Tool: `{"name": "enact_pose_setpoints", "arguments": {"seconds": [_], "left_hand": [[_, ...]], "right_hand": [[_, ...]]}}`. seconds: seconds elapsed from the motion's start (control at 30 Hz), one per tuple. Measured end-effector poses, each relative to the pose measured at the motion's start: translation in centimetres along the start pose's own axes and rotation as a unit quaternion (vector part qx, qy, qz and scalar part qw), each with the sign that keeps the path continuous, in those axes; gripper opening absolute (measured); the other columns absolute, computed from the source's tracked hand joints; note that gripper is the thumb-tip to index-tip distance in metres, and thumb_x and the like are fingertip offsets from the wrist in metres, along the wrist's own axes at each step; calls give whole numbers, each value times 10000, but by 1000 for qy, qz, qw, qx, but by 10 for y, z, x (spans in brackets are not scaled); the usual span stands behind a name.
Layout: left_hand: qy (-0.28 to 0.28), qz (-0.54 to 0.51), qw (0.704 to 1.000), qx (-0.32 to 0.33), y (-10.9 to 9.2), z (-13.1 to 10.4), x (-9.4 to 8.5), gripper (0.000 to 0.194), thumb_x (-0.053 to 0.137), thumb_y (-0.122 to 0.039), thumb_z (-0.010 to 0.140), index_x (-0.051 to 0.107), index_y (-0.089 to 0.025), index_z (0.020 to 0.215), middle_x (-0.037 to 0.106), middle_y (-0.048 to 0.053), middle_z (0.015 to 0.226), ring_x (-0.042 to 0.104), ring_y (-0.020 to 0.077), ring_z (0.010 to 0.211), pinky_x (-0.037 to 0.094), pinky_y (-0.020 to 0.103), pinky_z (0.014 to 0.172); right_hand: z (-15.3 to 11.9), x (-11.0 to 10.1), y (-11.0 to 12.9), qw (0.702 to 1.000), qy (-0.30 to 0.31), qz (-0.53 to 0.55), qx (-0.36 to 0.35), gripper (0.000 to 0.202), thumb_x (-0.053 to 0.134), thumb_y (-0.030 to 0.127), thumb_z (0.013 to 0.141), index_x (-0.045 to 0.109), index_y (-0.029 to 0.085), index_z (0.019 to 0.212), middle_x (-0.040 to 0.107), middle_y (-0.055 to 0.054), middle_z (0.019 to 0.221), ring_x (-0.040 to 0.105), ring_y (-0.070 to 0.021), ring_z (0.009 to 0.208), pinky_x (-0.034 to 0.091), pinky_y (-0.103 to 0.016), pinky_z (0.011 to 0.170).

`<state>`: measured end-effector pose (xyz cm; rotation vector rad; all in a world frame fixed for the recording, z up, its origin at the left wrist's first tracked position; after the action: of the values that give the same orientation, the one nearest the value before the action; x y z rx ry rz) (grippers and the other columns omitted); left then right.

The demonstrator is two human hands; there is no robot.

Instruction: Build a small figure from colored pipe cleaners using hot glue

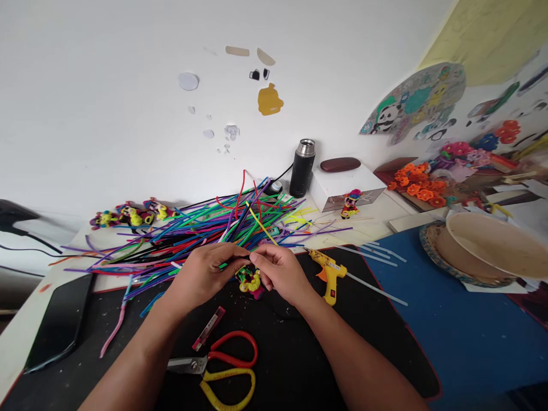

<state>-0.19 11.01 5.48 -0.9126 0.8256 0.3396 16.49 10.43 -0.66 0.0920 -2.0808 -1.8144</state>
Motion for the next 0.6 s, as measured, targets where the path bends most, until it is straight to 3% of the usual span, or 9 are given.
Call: {"name": "enact_pose_setpoints", "arguments": {"seconds": [0.6], "left_hand": [[18,-26,999,-21,2,0,1,171,664,-351,994,781,-226,989,817,30,881,748,178,745,557,249,701]], "right_hand": [[0,1,-2,1000,3,10,5,364,718,558,878,657,200,846,475,112,426,378,-77,337,284,-207,401]]}}
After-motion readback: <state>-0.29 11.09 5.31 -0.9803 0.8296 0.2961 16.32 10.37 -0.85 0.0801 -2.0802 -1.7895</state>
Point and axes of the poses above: each hand's wrist, its own z-axis towards the middle knuckle, its own x-axis out of the palm, y = z × x, the point moved 4 cm from there along z, towards the middle knuckle
